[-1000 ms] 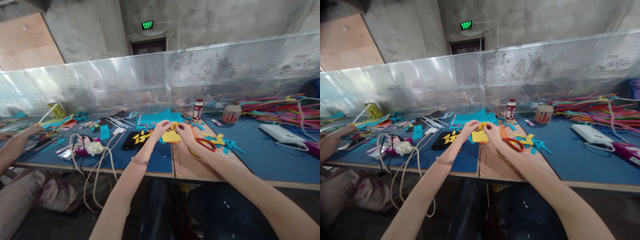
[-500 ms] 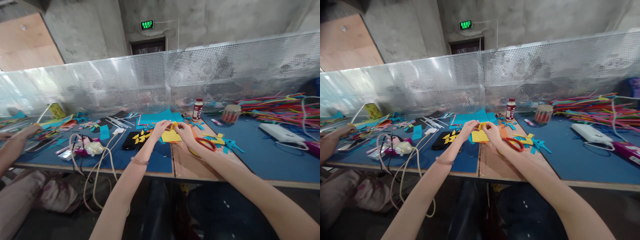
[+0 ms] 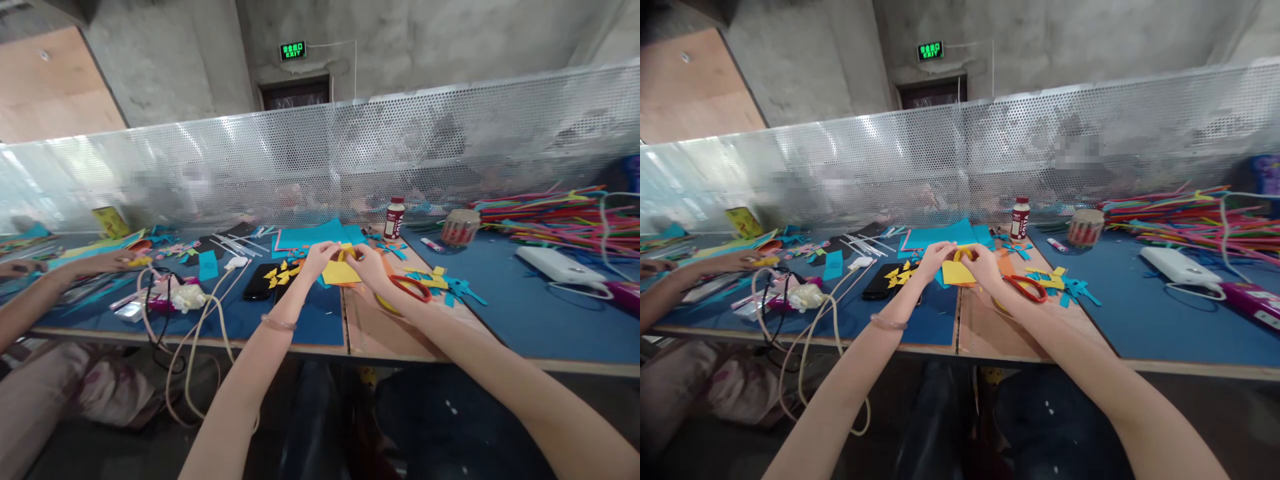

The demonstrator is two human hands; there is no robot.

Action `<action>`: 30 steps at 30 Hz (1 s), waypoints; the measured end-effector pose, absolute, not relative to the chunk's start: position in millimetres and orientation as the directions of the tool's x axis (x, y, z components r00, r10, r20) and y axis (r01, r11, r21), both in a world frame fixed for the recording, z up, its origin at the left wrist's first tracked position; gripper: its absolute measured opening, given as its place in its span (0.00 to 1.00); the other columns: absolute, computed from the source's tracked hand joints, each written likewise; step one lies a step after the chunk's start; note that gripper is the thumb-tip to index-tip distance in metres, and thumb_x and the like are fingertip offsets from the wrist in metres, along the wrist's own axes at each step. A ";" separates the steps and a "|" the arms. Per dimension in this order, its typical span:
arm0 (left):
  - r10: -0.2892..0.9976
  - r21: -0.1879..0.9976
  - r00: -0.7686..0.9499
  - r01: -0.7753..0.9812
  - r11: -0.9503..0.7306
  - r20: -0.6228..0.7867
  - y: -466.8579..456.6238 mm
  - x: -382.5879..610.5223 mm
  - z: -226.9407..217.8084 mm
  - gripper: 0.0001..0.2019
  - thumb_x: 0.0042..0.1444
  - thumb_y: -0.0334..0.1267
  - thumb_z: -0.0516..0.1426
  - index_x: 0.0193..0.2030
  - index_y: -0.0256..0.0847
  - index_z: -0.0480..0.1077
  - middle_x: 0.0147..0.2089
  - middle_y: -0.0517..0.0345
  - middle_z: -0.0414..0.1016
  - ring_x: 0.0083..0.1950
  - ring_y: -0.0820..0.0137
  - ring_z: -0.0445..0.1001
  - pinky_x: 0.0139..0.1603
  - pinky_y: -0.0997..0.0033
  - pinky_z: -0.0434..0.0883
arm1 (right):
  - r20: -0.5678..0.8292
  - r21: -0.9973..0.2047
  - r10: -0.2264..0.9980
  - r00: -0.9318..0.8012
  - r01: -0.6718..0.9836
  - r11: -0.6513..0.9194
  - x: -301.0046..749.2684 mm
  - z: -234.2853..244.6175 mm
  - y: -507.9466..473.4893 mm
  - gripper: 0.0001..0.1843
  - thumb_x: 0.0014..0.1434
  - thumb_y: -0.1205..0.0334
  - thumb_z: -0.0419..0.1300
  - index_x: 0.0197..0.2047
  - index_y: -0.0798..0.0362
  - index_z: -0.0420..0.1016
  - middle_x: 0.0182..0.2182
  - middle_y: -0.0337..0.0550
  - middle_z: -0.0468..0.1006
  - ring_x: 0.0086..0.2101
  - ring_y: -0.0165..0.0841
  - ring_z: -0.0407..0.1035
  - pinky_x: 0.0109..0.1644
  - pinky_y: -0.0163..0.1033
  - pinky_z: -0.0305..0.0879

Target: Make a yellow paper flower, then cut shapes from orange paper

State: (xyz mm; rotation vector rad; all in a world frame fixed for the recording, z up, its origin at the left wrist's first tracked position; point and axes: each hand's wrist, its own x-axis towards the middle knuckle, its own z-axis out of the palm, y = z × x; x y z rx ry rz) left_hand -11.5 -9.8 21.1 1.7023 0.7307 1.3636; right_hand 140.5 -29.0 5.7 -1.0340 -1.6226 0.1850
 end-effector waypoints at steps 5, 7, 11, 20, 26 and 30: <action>0.817 0.847 0.251 -0.019 -0.532 0.519 -12.5 -10.8 22.5 0.17 0.54 0.48 0.56 0.25 0.35 0.71 0.26 0.59 0.70 0.30 0.73 0.68 0.33 0.74 0.66 | 0.745 -0.563 0.666 0.031 0.565 0.603 140.6 3.3 -26.3 0.04 0.50 0.61 0.56 0.28 0.53 0.70 0.25 0.40 0.72 0.28 0.34 0.65 0.32 0.38 0.61; 0.812 0.841 0.256 -0.008 -0.541 0.524 -13.1 -11.0 22.9 0.17 0.54 0.48 0.57 0.24 0.36 0.70 0.24 0.60 0.69 0.29 0.74 0.68 0.32 0.74 0.66 | 0.755 -0.546 0.655 0.021 0.574 0.610 141.5 2.2 -24.9 0.04 0.51 0.62 0.56 0.27 0.52 0.69 0.25 0.40 0.71 0.27 0.34 0.65 0.31 0.38 0.61; 0.808 0.839 0.270 0.004 -0.544 0.523 -13.1 -11.2 23.1 0.13 0.51 0.46 0.59 0.29 0.36 0.72 0.27 0.59 0.72 0.29 0.74 0.70 0.34 0.74 0.67 | 0.772 -0.524 0.635 0.011 0.577 0.627 143.9 0.4 -23.3 0.06 0.55 0.60 0.57 0.29 0.52 0.70 0.26 0.41 0.70 0.27 0.34 0.65 0.31 0.39 0.63; 0.815 0.829 0.208 0.030 -0.558 0.541 -6.2 -9.2 20.4 0.09 0.51 0.41 0.59 0.32 0.36 0.72 0.29 0.56 0.75 0.30 0.72 0.73 0.34 0.73 0.70 | 0.945 -0.188 0.323 -0.057 0.711 0.677 150.8 -3.5 -21.0 0.13 0.56 0.62 0.60 0.45 0.50 0.68 0.44 0.51 0.66 0.48 0.45 0.62 0.51 0.53 0.65; 0.814 0.821 0.171 0.048 -0.569 0.555 -5.7 -8.7 19.8 0.07 0.51 0.39 0.59 0.31 0.36 0.71 0.30 0.56 0.76 0.31 0.70 0.74 0.34 0.72 0.70 | 0.951 -0.134 0.289 -0.112 0.691 0.710 150.8 -3.2 -25.1 0.19 0.59 0.64 0.58 0.53 0.47 0.65 0.48 0.52 0.63 0.50 0.43 0.62 0.52 0.51 0.66; 0.808 0.811 0.161 0.065 -0.582 0.567 -9.0 -8.7 22.3 0.08 0.51 0.40 0.58 0.30 0.37 0.70 0.28 0.57 0.74 0.30 0.71 0.73 0.32 0.73 0.69 | 0.939 -0.189 0.331 -0.093 0.664 0.723 149.3 -4.7 -23.4 0.11 0.58 0.64 0.58 0.45 0.48 0.70 0.42 0.49 0.67 0.45 0.42 0.64 0.49 0.50 0.66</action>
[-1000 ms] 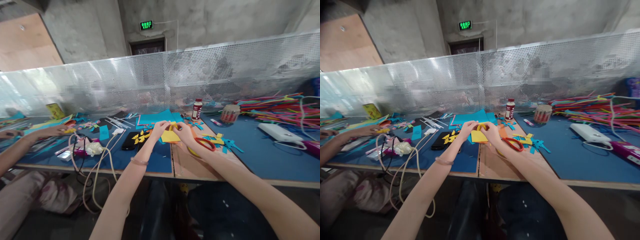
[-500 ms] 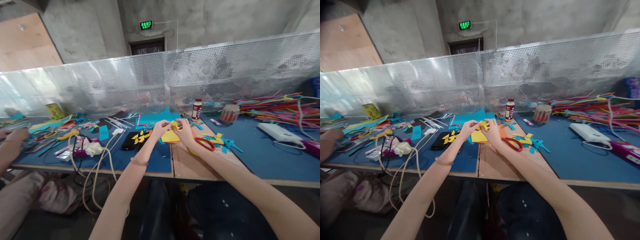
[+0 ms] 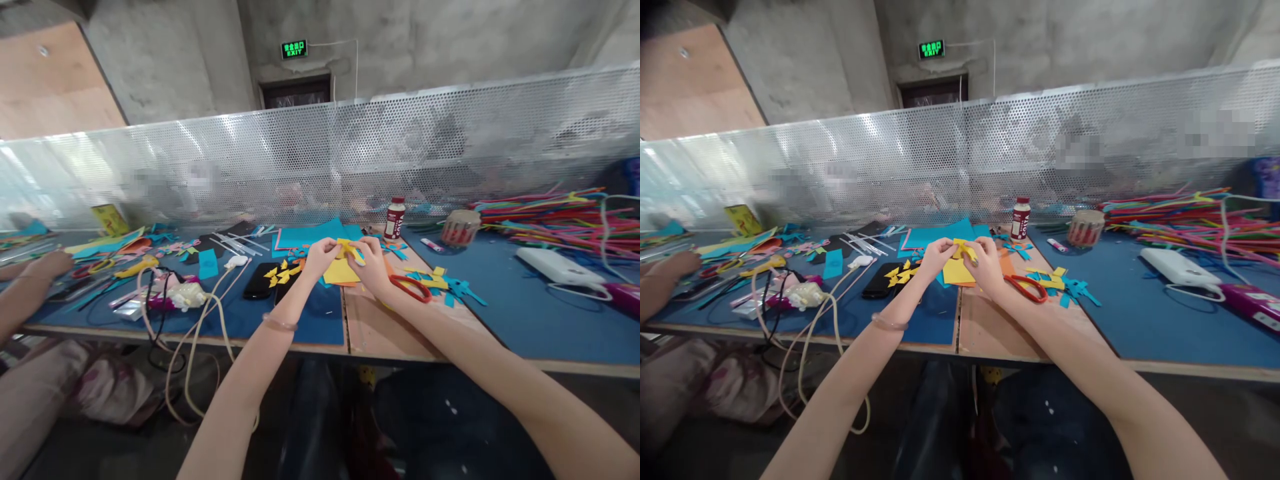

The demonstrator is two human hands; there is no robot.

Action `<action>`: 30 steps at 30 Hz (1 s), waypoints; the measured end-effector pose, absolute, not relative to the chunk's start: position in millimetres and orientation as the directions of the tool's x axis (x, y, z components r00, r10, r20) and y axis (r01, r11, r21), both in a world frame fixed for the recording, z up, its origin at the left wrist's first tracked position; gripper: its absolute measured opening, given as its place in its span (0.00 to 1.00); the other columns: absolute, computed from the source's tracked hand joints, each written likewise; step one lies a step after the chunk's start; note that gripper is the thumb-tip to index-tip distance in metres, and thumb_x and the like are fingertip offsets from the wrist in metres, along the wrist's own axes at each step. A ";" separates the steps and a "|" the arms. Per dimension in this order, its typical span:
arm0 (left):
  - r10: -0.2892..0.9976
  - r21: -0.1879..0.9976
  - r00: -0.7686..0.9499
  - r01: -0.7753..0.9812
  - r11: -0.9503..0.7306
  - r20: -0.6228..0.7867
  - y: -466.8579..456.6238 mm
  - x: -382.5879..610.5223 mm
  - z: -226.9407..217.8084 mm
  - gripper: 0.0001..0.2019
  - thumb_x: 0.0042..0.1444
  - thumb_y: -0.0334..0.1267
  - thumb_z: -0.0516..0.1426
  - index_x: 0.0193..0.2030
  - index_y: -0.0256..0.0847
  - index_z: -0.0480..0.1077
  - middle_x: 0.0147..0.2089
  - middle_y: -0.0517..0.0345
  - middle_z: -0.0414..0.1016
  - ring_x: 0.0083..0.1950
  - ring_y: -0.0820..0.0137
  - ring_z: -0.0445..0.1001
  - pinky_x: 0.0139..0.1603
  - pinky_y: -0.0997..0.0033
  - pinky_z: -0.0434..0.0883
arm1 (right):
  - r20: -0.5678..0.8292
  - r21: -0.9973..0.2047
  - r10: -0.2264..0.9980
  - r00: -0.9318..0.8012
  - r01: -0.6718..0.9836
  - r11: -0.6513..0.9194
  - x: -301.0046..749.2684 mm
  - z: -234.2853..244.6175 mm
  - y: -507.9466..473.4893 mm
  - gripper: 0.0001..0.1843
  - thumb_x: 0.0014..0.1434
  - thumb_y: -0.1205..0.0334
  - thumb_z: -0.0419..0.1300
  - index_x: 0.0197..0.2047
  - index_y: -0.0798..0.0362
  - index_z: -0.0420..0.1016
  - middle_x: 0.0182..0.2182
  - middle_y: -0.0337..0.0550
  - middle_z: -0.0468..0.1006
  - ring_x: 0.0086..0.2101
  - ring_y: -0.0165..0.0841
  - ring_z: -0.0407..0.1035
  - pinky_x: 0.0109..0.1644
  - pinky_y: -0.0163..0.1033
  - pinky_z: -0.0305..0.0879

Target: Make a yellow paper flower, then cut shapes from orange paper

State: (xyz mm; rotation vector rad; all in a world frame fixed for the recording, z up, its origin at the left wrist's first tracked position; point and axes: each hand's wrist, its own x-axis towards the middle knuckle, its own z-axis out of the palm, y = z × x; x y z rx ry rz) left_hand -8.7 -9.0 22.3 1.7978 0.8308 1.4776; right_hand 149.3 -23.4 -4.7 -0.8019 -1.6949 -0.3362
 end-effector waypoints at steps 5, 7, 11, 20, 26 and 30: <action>0.797 0.793 0.139 0.099 -0.601 0.587 -12.7 -9.8 24.6 0.08 0.51 0.40 0.58 0.28 0.37 0.69 0.25 0.60 0.72 0.28 0.72 0.71 0.30 0.75 0.66 | 0.886 -0.353 0.462 -0.045 0.583 0.732 147.5 -4.7 -23.4 0.08 0.58 0.65 0.56 0.42 0.50 0.71 0.35 0.45 0.74 0.39 0.41 0.66 0.45 0.49 0.66; 0.795 0.789 0.134 0.102 -0.605 0.592 -13.4 -10.2 24.7 0.08 0.52 0.40 0.58 0.28 0.37 0.69 0.25 0.60 0.71 0.28 0.72 0.70 0.30 0.75 0.65 | 0.878 -0.381 0.478 -0.029 0.563 0.733 146.7 -4.2 -24.8 0.09 0.58 0.65 0.54 0.43 0.51 0.71 0.34 0.45 0.74 0.38 0.39 0.67 0.42 0.46 0.68; 0.790 0.786 0.149 0.096 -0.610 0.595 -14.0 -10.0 23.8 0.10 0.52 0.42 0.57 0.27 0.37 0.69 0.25 0.61 0.71 0.28 0.73 0.70 0.30 0.75 0.66 | 0.868 -0.413 0.497 -0.007 0.546 0.729 145.7 -3.6 -27.3 0.08 0.58 0.64 0.54 0.41 0.52 0.71 0.33 0.45 0.74 0.36 0.38 0.68 0.40 0.44 0.69; 0.782 0.788 0.187 0.062 -0.613 0.594 -11.7 -8.0 20.8 0.11 0.53 0.44 0.57 0.31 0.38 0.70 0.29 0.59 0.72 0.31 0.72 0.71 0.34 0.74 0.69 | 0.883 -0.360 0.467 -0.041 0.579 0.732 148.0 0.1 -29.5 0.05 0.58 0.64 0.56 0.37 0.51 0.73 0.32 0.44 0.73 0.35 0.38 0.67 0.41 0.44 0.66; 0.777 0.782 0.193 0.070 -0.620 0.599 -10.8 -6.8 19.2 0.09 0.53 0.42 0.58 0.31 0.38 0.70 0.30 0.59 0.72 0.33 0.72 0.71 0.35 0.74 0.68 | 0.909 -0.273 0.409 -0.074 0.636 0.722 149.8 -0.4 -27.2 0.04 0.59 0.63 0.57 0.35 0.51 0.73 0.32 0.45 0.73 0.36 0.39 0.66 0.42 0.45 0.65; 0.780 0.784 0.193 0.076 -0.616 0.595 -11.6 -6.5 19.6 0.09 0.53 0.42 0.57 0.31 0.38 0.69 0.29 0.59 0.72 0.32 0.72 0.70 0.35 0.74 0.67 | 0.917 -0.236 0.387 -0.092 0.657 0.716 149.9 -1.2 -25.6 0.06 0.61 0.61 0.56 0.34 0.50 0.73 0.31 0.45 0.73 0.36 0.39 0.65 0.42 0.46 0.64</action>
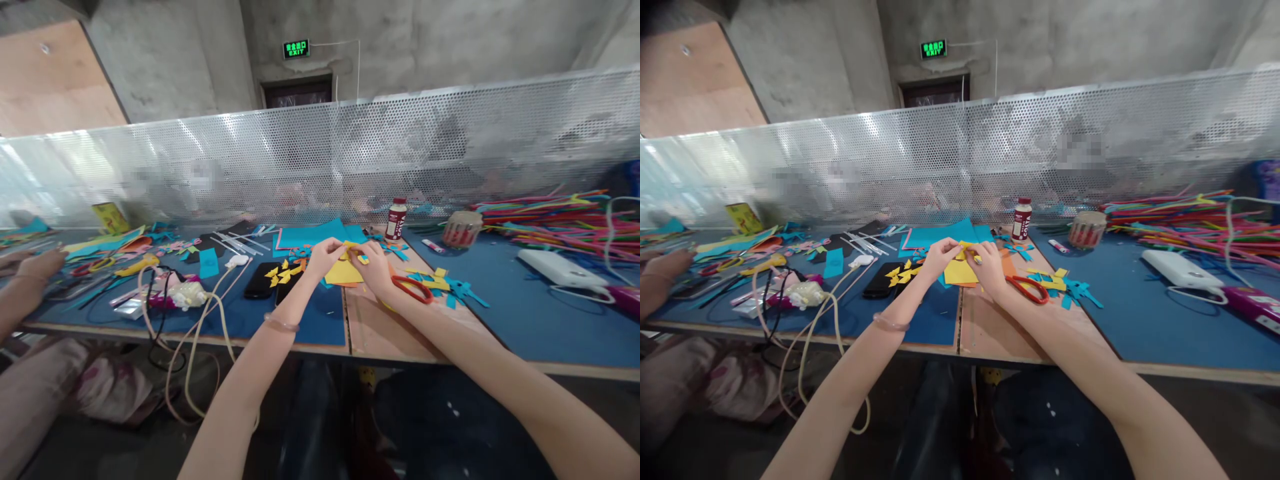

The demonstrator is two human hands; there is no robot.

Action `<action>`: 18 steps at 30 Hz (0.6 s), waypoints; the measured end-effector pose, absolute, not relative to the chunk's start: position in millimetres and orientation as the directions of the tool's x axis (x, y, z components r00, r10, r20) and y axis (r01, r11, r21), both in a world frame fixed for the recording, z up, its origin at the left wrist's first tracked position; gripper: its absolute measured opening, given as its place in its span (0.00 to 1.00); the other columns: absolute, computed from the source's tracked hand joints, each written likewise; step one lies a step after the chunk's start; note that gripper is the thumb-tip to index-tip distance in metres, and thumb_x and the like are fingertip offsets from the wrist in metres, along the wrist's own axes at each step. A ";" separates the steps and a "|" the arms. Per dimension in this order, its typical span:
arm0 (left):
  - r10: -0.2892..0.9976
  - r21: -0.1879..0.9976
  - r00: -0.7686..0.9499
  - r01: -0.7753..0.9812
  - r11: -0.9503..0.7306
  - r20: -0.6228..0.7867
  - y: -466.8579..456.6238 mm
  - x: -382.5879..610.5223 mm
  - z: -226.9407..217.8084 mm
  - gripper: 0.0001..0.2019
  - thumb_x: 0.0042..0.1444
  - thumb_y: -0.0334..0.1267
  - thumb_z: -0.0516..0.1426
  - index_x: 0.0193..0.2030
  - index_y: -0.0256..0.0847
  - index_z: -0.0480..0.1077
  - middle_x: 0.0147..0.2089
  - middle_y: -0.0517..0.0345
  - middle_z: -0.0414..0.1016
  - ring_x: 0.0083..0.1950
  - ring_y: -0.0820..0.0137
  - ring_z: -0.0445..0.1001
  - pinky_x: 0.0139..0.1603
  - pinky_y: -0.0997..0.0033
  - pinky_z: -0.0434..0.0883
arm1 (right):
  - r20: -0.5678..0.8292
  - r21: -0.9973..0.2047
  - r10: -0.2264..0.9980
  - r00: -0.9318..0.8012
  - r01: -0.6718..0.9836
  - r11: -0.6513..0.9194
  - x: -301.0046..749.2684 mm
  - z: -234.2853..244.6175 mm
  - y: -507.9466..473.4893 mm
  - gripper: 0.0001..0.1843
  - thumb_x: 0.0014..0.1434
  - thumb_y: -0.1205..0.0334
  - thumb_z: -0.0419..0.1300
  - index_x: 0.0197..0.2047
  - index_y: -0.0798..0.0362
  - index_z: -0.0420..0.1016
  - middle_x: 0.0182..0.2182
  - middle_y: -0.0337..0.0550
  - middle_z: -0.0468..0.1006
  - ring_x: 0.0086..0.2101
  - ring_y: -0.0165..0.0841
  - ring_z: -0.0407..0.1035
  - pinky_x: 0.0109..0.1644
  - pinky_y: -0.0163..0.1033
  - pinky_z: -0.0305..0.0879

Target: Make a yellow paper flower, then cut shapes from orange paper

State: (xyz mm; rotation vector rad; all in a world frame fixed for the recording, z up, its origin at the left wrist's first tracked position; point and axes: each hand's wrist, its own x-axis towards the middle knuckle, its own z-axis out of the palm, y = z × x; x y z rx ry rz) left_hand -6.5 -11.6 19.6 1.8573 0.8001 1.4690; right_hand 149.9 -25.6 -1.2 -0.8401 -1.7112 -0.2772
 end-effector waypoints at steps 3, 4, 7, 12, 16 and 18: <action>0.782 0.784 0.184 0.079 -0.616 0.596 -13.2 -6.4 20.7 0.09 0.54 0.43 0.57 0.30 0.38 0.68 0.28 0.60 0.70 0.31 0.73 0.68 0.33 0.75 0.66 | 0.921 -0.197 0.367 -0.131 0.656 0.729 149.5 -1.1 -25.1 0.09 0.63 0.60 0.54 0.34 0.49 0.74 0.31 0.44 0.73 0.35 0.39 0.64 0.43 0.46 0.63; 0.782 0.783 0.181 0.080 -0.617 0.597 -13.8 -6.4 21.2 0.09 0.54 0.43 0.57 0.30 0.39 0.68 0.28 0.61 0.70 0.31 0.73 0.68 0.32 0.76 0.65 | 0.920 -0.188 0.364 -0.143 0.656 0.731 149.5 -1.0 -25.1 0.10 0.63 0.59 0.54 0.34 0.49 0.75 0.31 0.44 0.73 0.35 0.38 0.64 0.43 0.46 0.63; 0.783 0.784 0.181 0.085 -0.615 0.595 -15.0 -6.1 22.4 0.09 0.54 0.43 0.57 0.32 0.39 0.69 0.28 0.61 0.70 0.31 0.73 0.67 0.32 0.76 0.64 | 0.913 -0.179 0.374 -0.165 0.662 0.728 149.5 -1.0 -24.5 0.11 0.64 0.58 0.53 0.35 0.48 0.76 0.30 0.44 0.72 0.35 0.39 0.64 0.43 0.46 0.62; 0.792 0.789 0.193 0.113 -0.605 0.580 -11.2 -5.3 20.1 0.11 0.55 0.44 0.56 0.29 0.38 0.69 0.25 0.61 0.68 0.29 0.73 0.65 0.29 0.75 0.64 | 0.891 -0.076 0.365 -0.270 0.704 0.706 150.4 -2.6 -21.2 0.11 0.64 0.60 0.52 0.35 0.49 0.75 0.30 0.45 0.70 0.35 0.38 0.63 0.43 0.46 0.61; 0.799 0.790 0.200 0.139 -0.597 0.568 -6.1 -4.1 16.1 0.12 0.55 0.44 0.56 0.27 0.39 0.69 0.23 0.61 0.67 0.27 0.72 0.65 0.26 0.74 0.63 | 0.871 -0.004 0.356 -0.338 0.720 0.694 151.4 -2.6 -20.7 0.10 0.63 0.64 0.52 0.35 0.50 0.75 0.30 0.45 0.69 0.35 0.38 0.62 0.42 0.45 0.60; 0.801 0.789 0.202 0.154 -0.594 0.564 -4.3 -3.9 14.7 0.12 0.55 0.44 0.56 0.27 0.39 0.69 0.23 0.61 0.66 0.26 0.72 0.64 0.25 0.73 0.63 | 0.869 0.012 0.362 -0.338 0.745 0.667 151.7 -1.4 -22.3 0.10 0.62 0.64 0.53 0.34 0.50 0.75 0.31 0.46 0.68 0.34 0.39 0.60 0.40 0.44 0.59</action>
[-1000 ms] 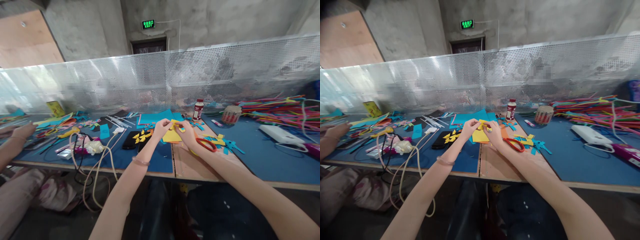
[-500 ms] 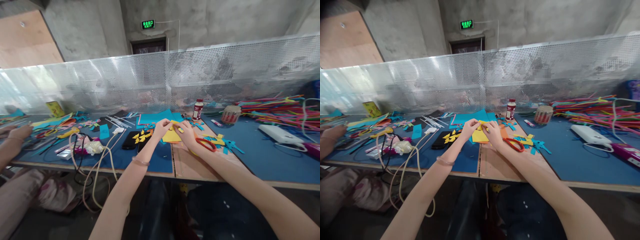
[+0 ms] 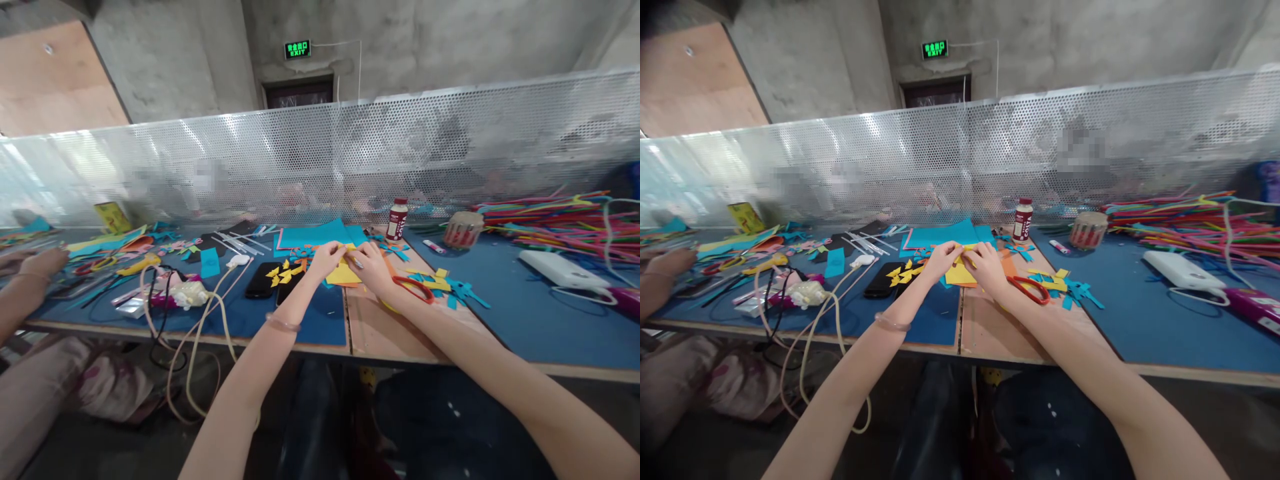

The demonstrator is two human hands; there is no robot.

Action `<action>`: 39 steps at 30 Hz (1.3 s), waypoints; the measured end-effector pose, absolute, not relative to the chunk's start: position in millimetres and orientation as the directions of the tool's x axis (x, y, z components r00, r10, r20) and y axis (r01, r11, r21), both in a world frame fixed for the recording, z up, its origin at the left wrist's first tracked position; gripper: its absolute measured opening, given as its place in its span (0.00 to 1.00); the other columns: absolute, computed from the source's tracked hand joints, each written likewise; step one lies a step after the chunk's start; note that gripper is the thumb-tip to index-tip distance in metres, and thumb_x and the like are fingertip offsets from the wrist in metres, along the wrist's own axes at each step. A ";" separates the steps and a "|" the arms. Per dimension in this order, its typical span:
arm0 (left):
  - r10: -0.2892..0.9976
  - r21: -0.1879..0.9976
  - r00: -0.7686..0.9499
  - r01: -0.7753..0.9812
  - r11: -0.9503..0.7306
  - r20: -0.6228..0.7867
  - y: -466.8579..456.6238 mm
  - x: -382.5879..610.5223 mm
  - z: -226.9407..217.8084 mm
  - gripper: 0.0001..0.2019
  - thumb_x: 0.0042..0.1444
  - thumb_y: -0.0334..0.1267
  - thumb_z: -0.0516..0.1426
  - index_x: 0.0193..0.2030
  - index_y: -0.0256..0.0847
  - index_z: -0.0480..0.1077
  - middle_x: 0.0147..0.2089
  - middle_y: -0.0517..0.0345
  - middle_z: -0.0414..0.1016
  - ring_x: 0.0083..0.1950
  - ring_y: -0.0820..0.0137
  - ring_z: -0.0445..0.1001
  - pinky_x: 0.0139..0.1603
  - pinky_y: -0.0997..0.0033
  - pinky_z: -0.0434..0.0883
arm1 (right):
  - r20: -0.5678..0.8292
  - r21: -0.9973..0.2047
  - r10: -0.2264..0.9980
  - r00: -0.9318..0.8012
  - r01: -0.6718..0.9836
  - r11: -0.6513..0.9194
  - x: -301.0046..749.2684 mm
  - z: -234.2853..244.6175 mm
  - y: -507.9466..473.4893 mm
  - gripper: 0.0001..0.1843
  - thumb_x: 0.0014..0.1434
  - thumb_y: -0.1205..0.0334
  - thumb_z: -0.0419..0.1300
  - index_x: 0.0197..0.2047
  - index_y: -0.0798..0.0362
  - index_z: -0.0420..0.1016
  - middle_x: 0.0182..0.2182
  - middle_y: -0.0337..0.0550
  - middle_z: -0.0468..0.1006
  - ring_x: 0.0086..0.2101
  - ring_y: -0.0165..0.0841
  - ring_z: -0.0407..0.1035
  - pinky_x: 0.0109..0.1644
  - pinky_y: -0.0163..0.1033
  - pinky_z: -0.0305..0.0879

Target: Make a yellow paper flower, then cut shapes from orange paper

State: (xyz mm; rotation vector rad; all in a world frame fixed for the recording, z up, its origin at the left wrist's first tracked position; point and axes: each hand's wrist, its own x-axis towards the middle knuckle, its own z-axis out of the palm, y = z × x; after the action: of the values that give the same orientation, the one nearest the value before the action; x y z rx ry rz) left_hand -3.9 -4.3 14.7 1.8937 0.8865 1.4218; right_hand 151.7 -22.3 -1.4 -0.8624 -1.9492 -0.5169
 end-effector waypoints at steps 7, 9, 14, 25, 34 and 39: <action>0.793 0.768 0.218 0.206 -0.607 0.569 -1.3 -5.4 11.8 0.13 0.56 0.43 0.55 0.24 0.38 0.67 0.22 0.62 0.63 0.25 0.74 0.60 0.24 0.73 0.58 | 0.859 0.124 0.360 -0.364 0.830 0.544 149.9 1.5 -28.2 0.10 0.62 0.61 0.54 0.32 0.50 0.74 0.33 0.48 0.68 0.36 0.41 0.57 0.41 0.45 0.57; 0.788 0.759 0.223 0.218 -0.614 0.573 -1.0 -5.5 11.0 0.14 0.55 0.43 0.56 0.23 0.38 0.65 0.22 0.63 0.61 0.25 0.74 0.58 0.24 0.73 0.56 | 0.846 0.158 0.364 -0.390 0.835 0.527 149.3 0.1 -27.8 0.09 0.62 0.62 0.54 0.31 0.50 0.73 0.34 0.49 0.69 0.37 0.41 0.57 0.41 0.46 0.56; 0.780 0.746 0.231 0.232 -0.624 0.581 -0.1 -5.4 9.7 0.14 0.56 0.43 0.54 0.22 0.39 0.63 0.22 0.64 0.59 0.25 0.74 0.57 0.26 0.73 0.56 | 0.834 0.222 0.359 -0.418 0.852 0.474 149.4 -4.3 -24.9 0.07 0.61 0.63 0.54 0.33 0.50 0.73 0.36 0.49 0.69 0.39 0.44 0.57 0.43 0.47 0.56; 0.782 0.750 0.261 0.230 -0.620 0.566 -2.9 -6.6 11.4 0.14 0.55 0.43 0.54 0.22 0.39 0.63 0.22 0.64 0.59 0.25 0.74 0.57 0.27 0.72 0.56 | 0.794 0.277 0.365 -0.485 0.825 0.493 150.4 -1.9 -24.8 0.06 0.61 0.64 0.54 0.33 0.51 0.71 0.34 0.50 0.69 0.40 0.44 0.59 0.44 0.48 0.56; 0.791 0.750 0.168 0.252 -0.611 0.588 -0.1 -9.2 12.1 0.15 0.58 0.45 0.51 0.26 0.38 0.66 0.24 0.64 0.62 0.28 0.74 0.59 0.28 0.74 0.56 | 0.923 -0.035 0.312 -0.225 0.759 0.650 153.2 -7.3 -26.2 0.20 0.54 0.60 0.60 0.50 0.54 0.66 0.47 0.53 0.65 0.49 0.46 0.60 0.53 0.52 0.58; 0.790 0.749 0.133 0.257 -0.610 0.598 -3.3 -10.6 15.4 0.15 0.58 0.46 0.52 0.27 0.37 0.69 0.25 0.63 0.65 0.29 0.74 0.61 0.28 0.75 0.58 | 0.906 -0.139 0.374 -0.196 0.698 0.703 154.0 -7.7 -23.1 0.15 0.57 0.63 0.58 0.48 0.53 0.67 0.36 0.46 0.70 0.40 0.42 0.65 0.46 0.48 0.62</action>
State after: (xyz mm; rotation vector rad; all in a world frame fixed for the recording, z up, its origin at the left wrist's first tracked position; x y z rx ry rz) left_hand -10.6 -3.3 15.4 1.9442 1.0044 1.4912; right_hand 154.0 -23.1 -7.7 -0.8457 -1.8123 -0.3676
